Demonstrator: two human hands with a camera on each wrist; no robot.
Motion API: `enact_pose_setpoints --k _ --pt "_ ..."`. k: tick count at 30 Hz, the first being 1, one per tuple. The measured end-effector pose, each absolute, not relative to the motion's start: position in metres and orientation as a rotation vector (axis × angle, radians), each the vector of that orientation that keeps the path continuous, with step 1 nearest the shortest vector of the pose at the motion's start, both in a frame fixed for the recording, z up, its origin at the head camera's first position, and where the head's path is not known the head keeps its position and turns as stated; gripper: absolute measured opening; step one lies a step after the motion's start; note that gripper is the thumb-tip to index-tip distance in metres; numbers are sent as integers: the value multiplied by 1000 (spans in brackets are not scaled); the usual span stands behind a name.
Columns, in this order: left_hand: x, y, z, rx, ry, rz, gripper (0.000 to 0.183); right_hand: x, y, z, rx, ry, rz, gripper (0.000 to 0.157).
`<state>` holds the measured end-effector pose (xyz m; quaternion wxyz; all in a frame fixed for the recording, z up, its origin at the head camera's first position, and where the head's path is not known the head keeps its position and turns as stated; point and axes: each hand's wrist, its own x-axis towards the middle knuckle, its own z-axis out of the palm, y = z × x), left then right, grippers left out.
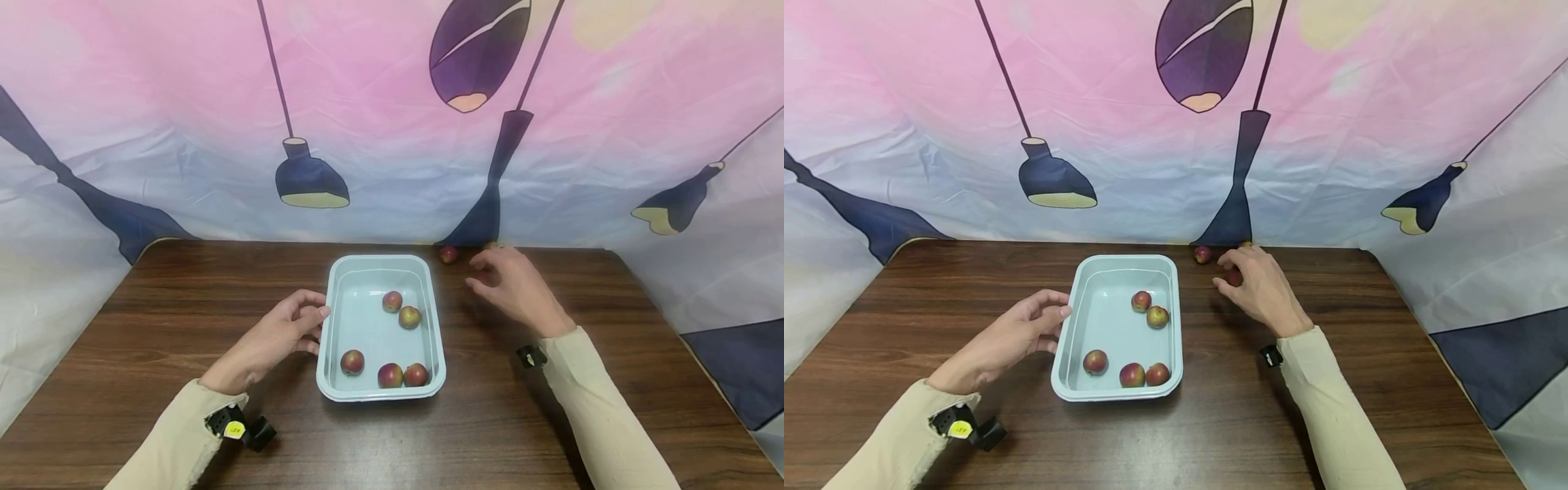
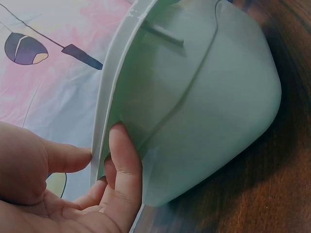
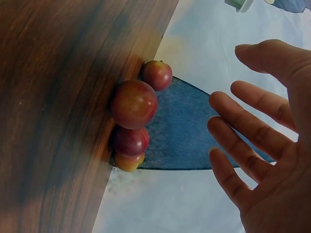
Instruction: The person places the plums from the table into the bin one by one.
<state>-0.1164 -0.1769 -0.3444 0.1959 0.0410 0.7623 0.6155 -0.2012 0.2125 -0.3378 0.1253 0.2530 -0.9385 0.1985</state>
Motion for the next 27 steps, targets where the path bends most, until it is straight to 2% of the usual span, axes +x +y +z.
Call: enact_pose_setpoints --k 27 --pt "-117 -177 -345 101 2130 1732 43 -202 217 -339 712 -2739 616 28"
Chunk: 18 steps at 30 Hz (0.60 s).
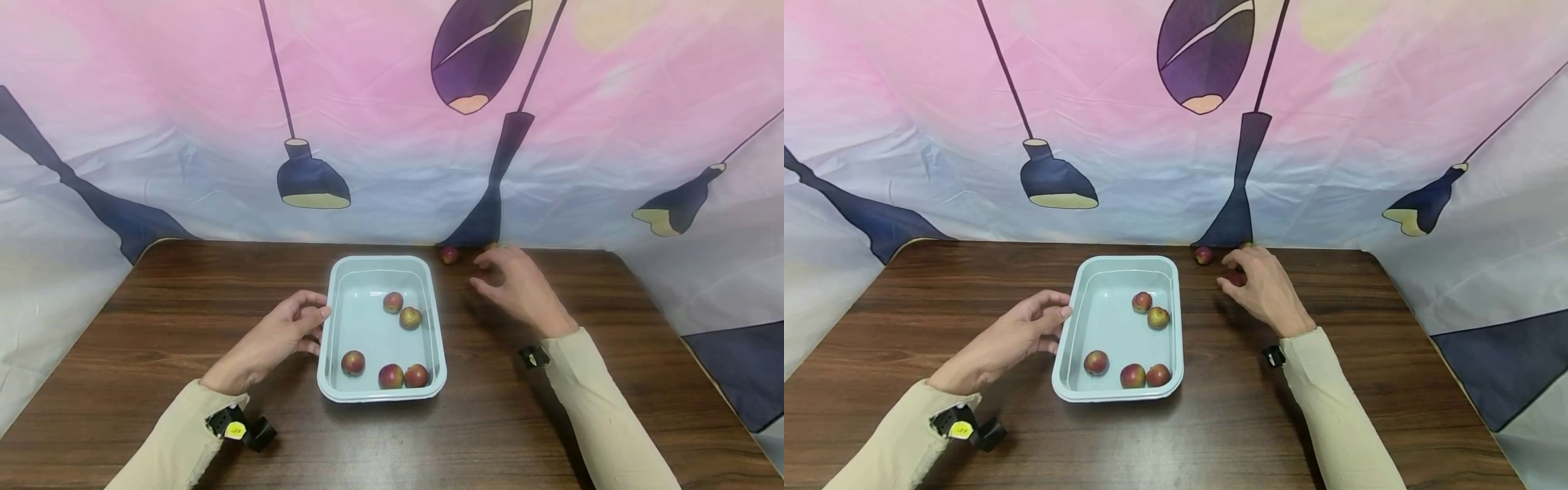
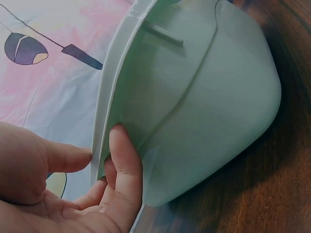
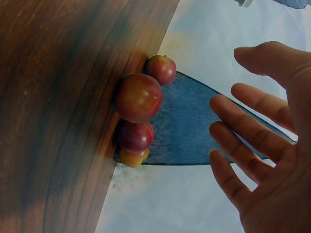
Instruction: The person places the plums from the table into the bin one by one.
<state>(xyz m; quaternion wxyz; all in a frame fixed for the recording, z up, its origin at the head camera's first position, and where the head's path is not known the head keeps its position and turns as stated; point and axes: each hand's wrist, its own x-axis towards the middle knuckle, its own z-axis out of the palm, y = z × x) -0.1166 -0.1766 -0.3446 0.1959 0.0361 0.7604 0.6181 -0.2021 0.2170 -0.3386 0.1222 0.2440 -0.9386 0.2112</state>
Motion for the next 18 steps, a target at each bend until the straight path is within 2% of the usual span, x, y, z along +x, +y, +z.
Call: enact_pose_setpoints --k 18 --pt "-117 -177 -345 105 2128 1735 42 -207 223 -346 663 -2792 613 34"
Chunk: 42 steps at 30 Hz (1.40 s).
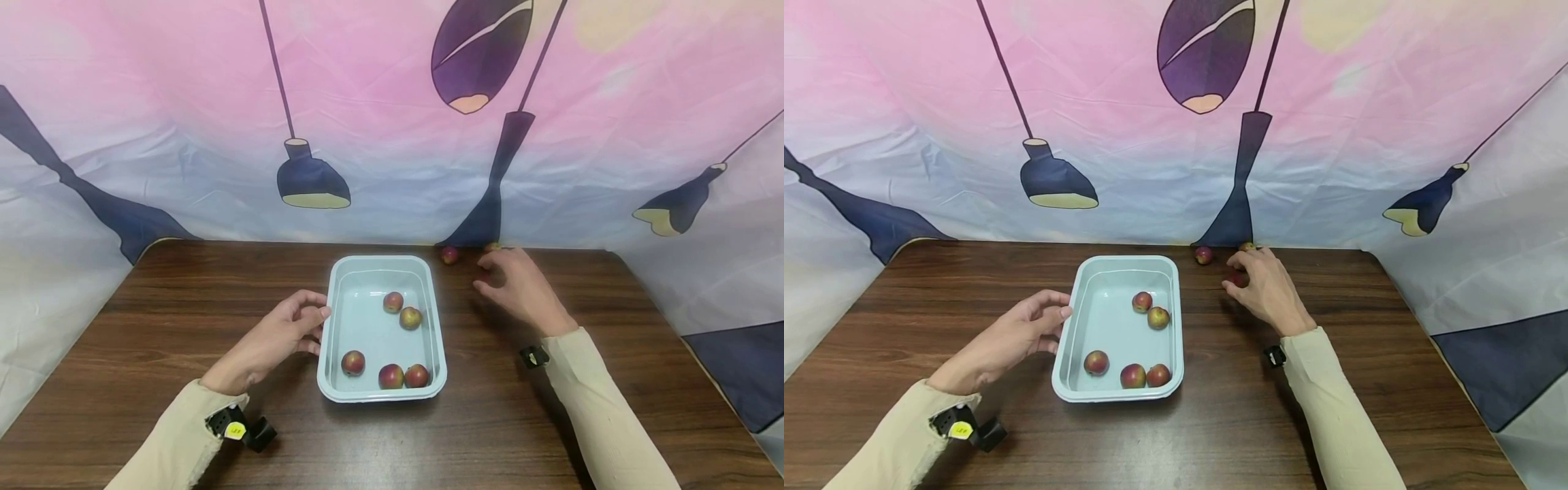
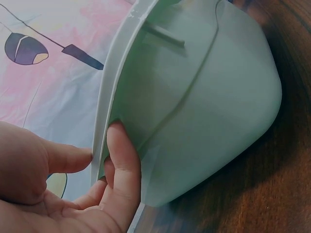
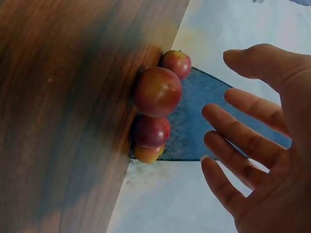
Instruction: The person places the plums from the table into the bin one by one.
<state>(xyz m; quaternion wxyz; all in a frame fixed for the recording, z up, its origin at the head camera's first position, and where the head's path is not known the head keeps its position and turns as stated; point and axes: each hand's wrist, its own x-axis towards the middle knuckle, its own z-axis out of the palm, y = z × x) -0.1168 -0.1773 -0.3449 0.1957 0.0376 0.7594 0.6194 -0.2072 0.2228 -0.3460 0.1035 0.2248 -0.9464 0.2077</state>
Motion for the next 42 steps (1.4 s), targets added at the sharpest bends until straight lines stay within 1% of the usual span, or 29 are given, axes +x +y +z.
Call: enact_pose_setpoints --k 19,32,42 --pt "-117 -176 -342 131 2107 1763 45 -212 227 -356 621 -2890 543 41" --pt "-117 -175 -341 137 2125 1741 45 -214 231 -361 595 -2958 546 39" --pt "-116 -177 -344 103 2128 1735 43 -214 231 -363 626 -2948 551 32"
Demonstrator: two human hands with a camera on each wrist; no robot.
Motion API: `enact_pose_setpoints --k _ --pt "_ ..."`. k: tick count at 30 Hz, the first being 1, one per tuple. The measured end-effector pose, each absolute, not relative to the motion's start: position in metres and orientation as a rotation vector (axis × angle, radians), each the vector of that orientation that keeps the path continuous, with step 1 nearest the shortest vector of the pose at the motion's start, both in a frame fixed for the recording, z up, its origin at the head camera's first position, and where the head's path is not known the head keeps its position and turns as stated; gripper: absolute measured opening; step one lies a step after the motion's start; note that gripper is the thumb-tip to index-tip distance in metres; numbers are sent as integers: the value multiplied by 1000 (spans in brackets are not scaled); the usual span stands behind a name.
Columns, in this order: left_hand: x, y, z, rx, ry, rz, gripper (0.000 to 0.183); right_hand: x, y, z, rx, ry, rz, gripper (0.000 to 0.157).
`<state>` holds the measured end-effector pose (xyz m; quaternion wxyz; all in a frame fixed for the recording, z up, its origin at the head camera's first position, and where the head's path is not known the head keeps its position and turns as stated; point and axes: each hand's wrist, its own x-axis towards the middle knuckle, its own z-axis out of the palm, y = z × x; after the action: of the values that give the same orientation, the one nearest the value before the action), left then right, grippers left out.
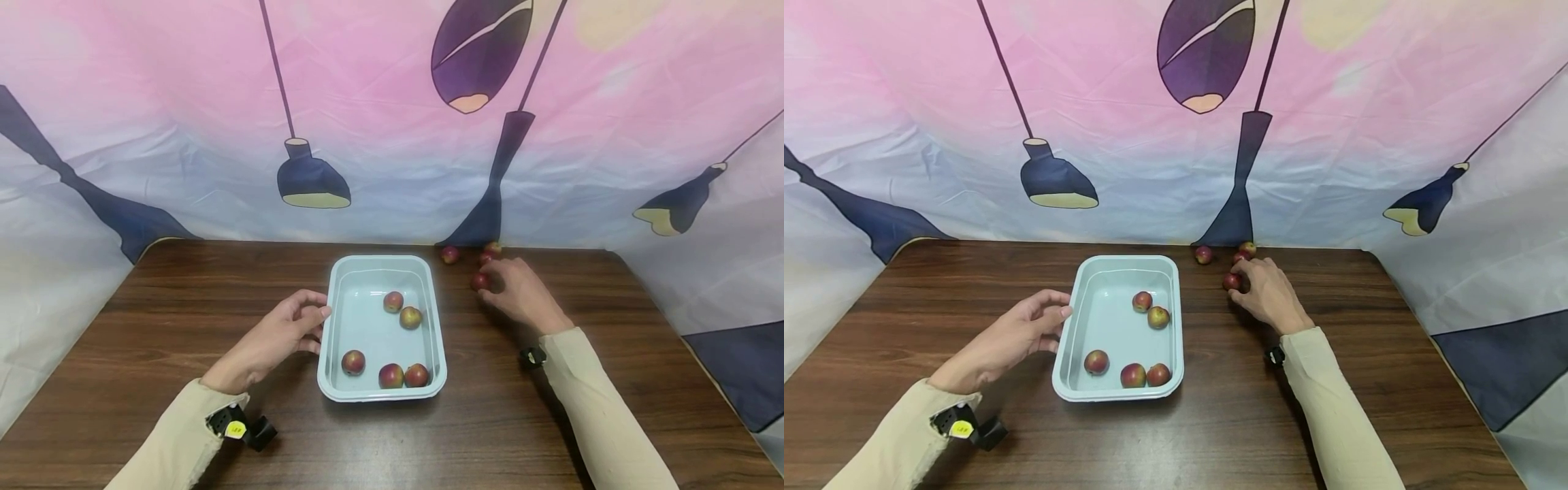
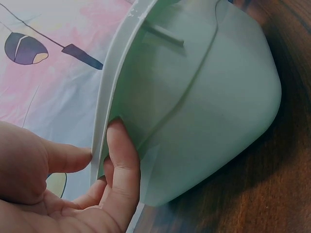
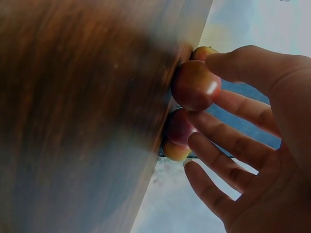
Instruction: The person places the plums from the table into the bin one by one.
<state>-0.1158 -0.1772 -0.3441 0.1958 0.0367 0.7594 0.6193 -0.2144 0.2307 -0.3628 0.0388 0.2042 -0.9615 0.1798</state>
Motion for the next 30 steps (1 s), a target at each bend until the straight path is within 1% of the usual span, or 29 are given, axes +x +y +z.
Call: enact_pose_setpoints --k 12,21,30 --pt "-116 -176 -343 119 2120 1755 45 -215 229 -365 618 -2966 570 34" --pt "-116 -176 -343 120 2118 1755 46 -214 228 -368 634 -2957 610 29" --pt "-116 -176 -343 112 2122 1745 44 -213 228 -369 616 -2995 536 33"
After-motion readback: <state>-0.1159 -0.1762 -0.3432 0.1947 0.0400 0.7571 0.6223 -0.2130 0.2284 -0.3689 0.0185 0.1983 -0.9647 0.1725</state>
